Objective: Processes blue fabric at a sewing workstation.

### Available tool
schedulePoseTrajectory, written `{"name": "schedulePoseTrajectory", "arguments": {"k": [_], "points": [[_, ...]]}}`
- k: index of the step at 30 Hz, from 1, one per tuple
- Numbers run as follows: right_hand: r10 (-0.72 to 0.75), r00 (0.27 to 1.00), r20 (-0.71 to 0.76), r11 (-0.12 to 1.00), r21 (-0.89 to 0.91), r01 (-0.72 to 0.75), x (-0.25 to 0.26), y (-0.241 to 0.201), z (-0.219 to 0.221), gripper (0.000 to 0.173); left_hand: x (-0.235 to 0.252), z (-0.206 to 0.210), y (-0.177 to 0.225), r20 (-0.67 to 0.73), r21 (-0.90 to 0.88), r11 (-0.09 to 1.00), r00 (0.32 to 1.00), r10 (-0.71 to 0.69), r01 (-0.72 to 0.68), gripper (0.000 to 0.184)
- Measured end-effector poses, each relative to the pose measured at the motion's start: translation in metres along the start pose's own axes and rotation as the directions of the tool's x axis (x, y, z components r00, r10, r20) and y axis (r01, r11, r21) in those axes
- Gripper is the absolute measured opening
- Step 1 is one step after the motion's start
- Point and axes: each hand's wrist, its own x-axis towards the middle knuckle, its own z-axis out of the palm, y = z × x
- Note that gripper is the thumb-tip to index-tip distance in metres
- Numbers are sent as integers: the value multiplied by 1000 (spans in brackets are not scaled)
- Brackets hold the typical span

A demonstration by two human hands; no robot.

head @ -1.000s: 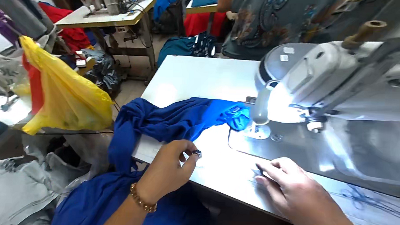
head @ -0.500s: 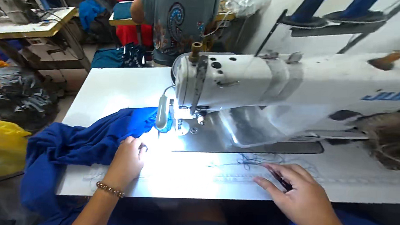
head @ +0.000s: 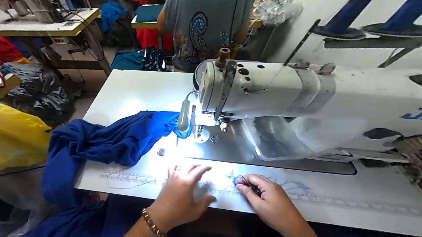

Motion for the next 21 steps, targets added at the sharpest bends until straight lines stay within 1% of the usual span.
{"name": "schedulePoseTrajectory", "arguments": {"k": [1, 2, 3, 4, 5, 6, 7, 8, 9, 10, 11, 12, 13, 15, 16, 18, 19, 20, 21], "points": [[-10, 998, 66, 984, 180, -2, 3, -13, 0, 19, -1, 1, 4, 43, -122, 992, 999, 7, -2, 69], [-37, 992, 124, 936, 352, -9, 6, -28, -1, 16, -1, 3, 7, 63, -244, 970, 998, 29, -13, 78], [-71, 984, 163, 874, 486, -17, 9, -43, -1, 12, -2, 4, 11, 64, -372, 928, 997, 48, -20, 83], [-112, 979, 168, 824, 566, -3, 12, -56, 0, 9, -2, 3, 14, 55, -485, 874, 997, 57, -24, 81], [-151, 978, 143, 804, 593, 38, 16, -67, 2, 8, -3, 2, 18, 40, -580, 815, 998, 48, -16, 72], [-177, 980, 95, 807, 584, 89, 19, -76, 4, 8, -4, -2, 22, 28, -648, 762, 999, 17, 5, 56], [-192, 981, 35, 816, 561, 140, 23, -84, 5, 8, -5, -6, 25, 19, -692, 721, 999, -36, 39, 34], [-193, 981, -23, 821, 544, 174, 26, -89, 6, 8, -7, -14, 27, 43, -720, 685, 993, -108, 106, 22], [-184, 981, -67, 818, 542, 191, 28, -94, 6, 7, -10, -23, 27, 86, -740, 649, 982, -167, 175, 21], [-163, 981, -103, 806, 559, 192, 30, -97, 7, 7, -14, -32, 25, 125, -754, 619, 973, -193, 220, 24], [-134, 983, -127, 782, 596, 184, 32, -98, 7, 6, -19, -39, 22, 149, -760, 603, 968, -202, 243, 26], [-104, 985, -138, 750, 640, 169, 33, -99, 8, 6, -25, -46, 18, 145, -757, 607, 968, -203, 241, 26], [-73, 987, -141, 717, 681, 150, 34, -100, 9, 6, -31, -51, 14, 112, -747, 628, 973, -204, 218, 26], [-16, 993, -121, 653, 751, 102, 33, -101, 15, 6, -42, -58, 9, -22, -694, 706, 975, -220, 144, 25], [4, 995, -98, 632, 771, 73, 32, -102, 19, 6, -46, -61, 8, -109, -661, 743, 966, -236, 107, 24], [29, 999, -38, 604, 797, 13, 30, -103, 30, 7, -48, -65, 9, -287, -608, 793, 920, -269, 42, 19], [40, 999, -2, 589, 808, -22, 28, -105, 37, 7, -48, -67, 10, -346, -611, 791, 896, -280, 11, 17], [50, 998, 42, 570, 819, -64, 26, -108, 45, 6, -47, -68, 11, -377, -648, 761, 880, -288, -28, 17], [54, 994, 92, 542, 833, -106, 24, -113, 53, 5, -45, -69, 12, -380, -712, 699, 875, -299, -70, 18]]}}
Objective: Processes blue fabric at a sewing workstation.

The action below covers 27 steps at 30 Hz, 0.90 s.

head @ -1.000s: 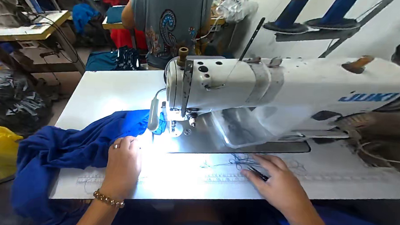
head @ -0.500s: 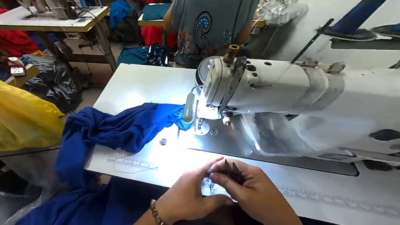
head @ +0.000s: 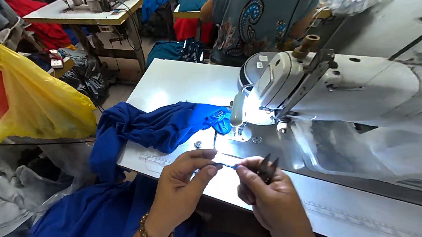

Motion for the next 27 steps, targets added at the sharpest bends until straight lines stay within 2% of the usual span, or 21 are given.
{"name": "schedulePoseTrajectory", "arguments": {"k": [3, 5, 8, 10, 15, 17, 21, 24, 27], "points": [[80, 988, 131, 991, 92, -93, -4, 12, 21, 4, 2, 5, 0, 28, -320, 941, 994, -104, 107, 22], [73, 980, 183, 990, 102, -93, -5, 18, 29, 3, 2, 8, 1, 7, -392, 905, 984, -179, 167, 21], [-42, 996, 73, 998, -36, 45, -2, 19, 27, 9, 2, 8, 3, -47, -389, 893, 964, -263, 225, 24], [-131, 991, 3, 984, -125, 130, 2, 13, 20, 12, 2, 5, 2, -33, -419, 870, 953, -300, 259, 28], [-266, 958, 107, 916, -283, 285, 10, -7, 14, 9, -2, 3, 0, 71, -441, 833, 938, -339, 334, 32], [-333, 932, 142, 854, -373, 362, 13, -5, 18, 17, -4, 4, 0, 74, -452, 834, 944, -320, 318, 34], [-357, 925, 130, 811, -449, 376, 12, 7, 31, 31, -8, 3, -2, 130, -461, 849, 966, -222, 257, 45], [-373, 917, 139, 801, -451, 394, 10, 11, 36, 16, -10, 4, -1, 113, -429, 875, 974, -195, 225, 45], [-262, 957, 127, 891, -349, 290, 12, 8, 33, 8, -9, 0, -1, 41, -478, 855, 978, -205, 199, 42]]}}
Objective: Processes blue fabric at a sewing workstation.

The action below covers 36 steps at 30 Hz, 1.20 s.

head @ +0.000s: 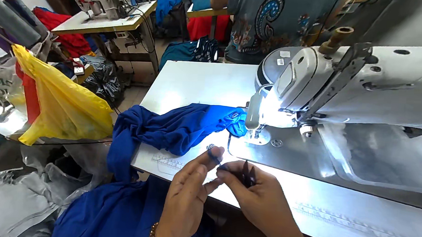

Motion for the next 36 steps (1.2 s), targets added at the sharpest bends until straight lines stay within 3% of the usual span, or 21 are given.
{"name": "schedulePoseTrajectory", "arguments": {"k": [4, 8, 10, 12, 13, 15, 17, 18, 22, 25, 28, 32, 36], "points": [[125, 989, 79, 952, 273, -142, 8, 2, -11, 7, 1, -2, 5, -138, -20, 1000, 990, -14, 11, 31], [94, 992, 87, 940, 319, -117, 18, -8, -14, 6, -6, -13, -2, -225, 149, 989, 974, 10, 24, 18], [49, 992, 117, 947, 310, -84, 24, -18, -13, 5, -10, -26, -10, -109, 401, 914, 988, 112, -60, 37], [18, 987, 158, 947, 314, -67, 31, -28, -10, 5, -12, -35, -16, 41, 607, 776, 982, 183, -170, 68], [4, 985, 172, 942, 330, -61, 34, -34, -9, 5, -12, -37, -17, 93, 688, 697, 976, 195, -205, 72], [-39, 985, 170, 926, 377, -28, 40, -43, -5, 5, -15, -38, -17, 130, 803, 558, 975, 181, -210, 59], [-101, 986, 134, 916, 400, 40, 46, -51, -5, 6, -16, -39, -15, 125, 833, 521, 980, 153, -188, 27], [-134, 985, 104, 914, 397, 83, 50, -54, -6, 7, -17, -40, -12, 112, 826, 539, 985, 131, -166, 20], [-234, 972, -37, 916, 325, 233, 66, -60, -18, 7, -31, -58, -3, 28, 655, 752, 998, 63, -66, 23], [-228, 967, -112, 898, 359, 254, 77, -60, -26, 8, -46, -72, 4, -41, 578, 816, 999, 9, 17, 24], [-209, 970, -128, 907, 346, 241, 81, -57, -31, 9, -58, -79, 14, -203, 427, 893, 977, -57, 141, 24], [-238, 971, 3, 958, 162, 235, 65, -50, -11, 6, -58, -62, 31, -403, 147, 946, 891, -210, 289, 27], [-348, 916, 201, 921, -111, 374, 33, -21, 35, 13, -52, -43, 29, -329, -8, 945, 892, -310, 326, 35]]}}
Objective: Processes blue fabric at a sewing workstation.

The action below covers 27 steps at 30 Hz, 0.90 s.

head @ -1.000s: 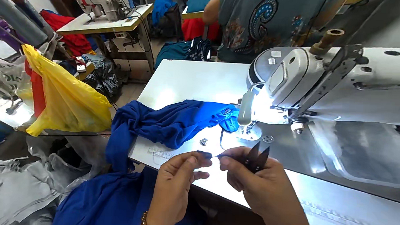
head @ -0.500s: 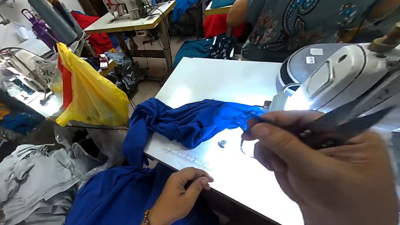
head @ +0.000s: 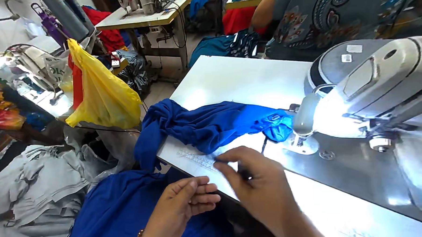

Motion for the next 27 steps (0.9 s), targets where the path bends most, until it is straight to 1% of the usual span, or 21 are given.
{"name": "schedulePoseTrajectory", "arguments": {"k": [2, 5, 8, 10, 12, 14, 15, 16, 17, 18, 19, 20, 21, 22, 23, 24, 25, 26, 27], "points": [[-31, 998, 60, 996, -85, 36, -15, 6, 19, 14, 2, 8, -3, 14, -119, 993, 1000, -7, 9, 38], [-38, 992, 120, 986, -155, 56, -33, 9, 30, 21, 5, 14, -7, -32, -242, 970, 999, 1, -9, 38], [-56, 979, 197, 977, -191, 94, -45, 7, 32, 35, 7, 14, -10, -122, -236, 970, 992, 25, -54, 30], [-49, 965, 258, 980, -175, 96, -50, 6, 30, 45, 8, 12, -12, -143, -200, 978, 989, 33, -62, 28], [-40, 957, 288, 991, -113, 75, -52, 6, 27, 45, 9, 9, -14, -151, -137, 988, 987, 50, -71, 26], [9, 972, 236, 1000, -10, -7, -52, 7, 23, 33, 8, 6, -14, -154, -87, 993, 985, 72, -86, 25], [65, 978, 197, 996, 40, -75, -50, 8, 21, 28, 7, 4, -13, -146, -69, 993, 986, 82, -92, 25], [142, 974, 179, 984, 83, -159, -49, 8, 18, 28, 5, 2, -12, -125, -51, 994, 989, 85, -92, 25], [240, 950, 200, 957, 116, -266, -47, 7, 14, 31, 4, 0, -11, -97, -33, 995, 992, 86, -89, 26], [347, 897, 274, 908, 142, -395, -44, 5, 9, 37, 2, -2, -10, -68, -12, 996, 994, 88, -89, 26], [428, 817, 386, 838, 168, -518, -40, 4, 4, 44, 1, -3, -9, -42, 9, 996, 995, 93, -92, 25], [451, 743, 494, 771, 204, -603, -36, 5, 1, 50, -1, -5, -10, -19, 37, 995, 995, 96, -95, 25], [435, 694, 574, 713, 251, -654, -34, 6, 1, 55, -1, -7, -10, 4, 83, 992, 995, 99, -99, 24], [403, 671, 622, 674, 294, -678, -33, 7, 2, 59, -2, -8, -10, 26, 157, 982, 994, 104, -107, 22], [379, 662, 647, 659, 314, -684, -32, 7, 3, 65, -2, -10, -10, 45, 266, 956, 992, 118, -126, 19], [368, 660, 655, 668, 309, -678, -31, 7, 5, 69, -3, -10, -10, 61, 405, 900, 987, 151, -163, 16], [369, 665, 650, 694, 283, -662, -31, 6, 7, 70, -4, -10, -11, 75, 547, 810, 976, 203, -211, 15], [378, 673, 635, 723, 251, -643, -32, 4, 11, 66, -5, -9, -11, 81, 656, 715, 964, 253, -243, 17], [394, 687, 610, 740, 232, -631, -32, 3, 15, 56, -6, -8, -12, 82, 722, 643, 954, 287, -255, 19]]}}
